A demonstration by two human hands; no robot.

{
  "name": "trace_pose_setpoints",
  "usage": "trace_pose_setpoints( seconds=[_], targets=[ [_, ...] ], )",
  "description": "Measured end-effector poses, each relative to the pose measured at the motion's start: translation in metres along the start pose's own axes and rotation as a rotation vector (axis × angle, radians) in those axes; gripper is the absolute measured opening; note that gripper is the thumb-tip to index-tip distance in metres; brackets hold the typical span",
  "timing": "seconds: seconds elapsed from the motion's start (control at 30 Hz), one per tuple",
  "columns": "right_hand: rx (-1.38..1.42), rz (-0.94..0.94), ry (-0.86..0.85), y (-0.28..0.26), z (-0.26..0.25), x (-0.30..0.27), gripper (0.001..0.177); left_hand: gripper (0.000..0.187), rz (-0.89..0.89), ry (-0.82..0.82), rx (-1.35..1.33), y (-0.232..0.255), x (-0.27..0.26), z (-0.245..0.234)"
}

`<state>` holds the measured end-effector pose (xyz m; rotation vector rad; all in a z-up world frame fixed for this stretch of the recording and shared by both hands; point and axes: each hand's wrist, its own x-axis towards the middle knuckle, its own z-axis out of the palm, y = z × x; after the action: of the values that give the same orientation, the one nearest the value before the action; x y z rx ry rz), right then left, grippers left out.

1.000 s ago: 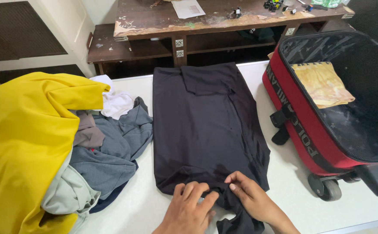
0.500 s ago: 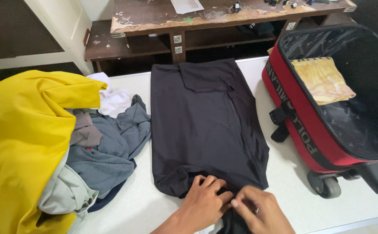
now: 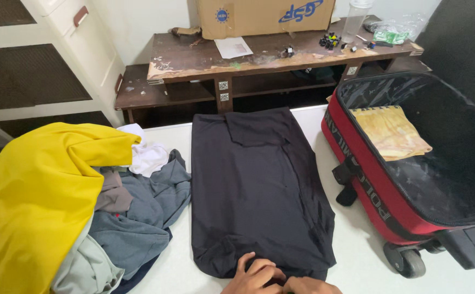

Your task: The person folds a tie-dye shirt and a black t-shirt on a white table and places them into an open suitcase.

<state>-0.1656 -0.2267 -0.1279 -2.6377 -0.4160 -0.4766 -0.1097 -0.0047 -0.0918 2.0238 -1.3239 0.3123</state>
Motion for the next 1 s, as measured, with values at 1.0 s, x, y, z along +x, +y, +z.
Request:
trace_pose_setpoints(
  seconds=[1.0],
  targets=[
    [0.399,0.385,0.151,-0.079,-0.125,0.061,0.032,0.016,-0.71,0.231,-0.585,0.079,0.069,-0.085]
  ],
)
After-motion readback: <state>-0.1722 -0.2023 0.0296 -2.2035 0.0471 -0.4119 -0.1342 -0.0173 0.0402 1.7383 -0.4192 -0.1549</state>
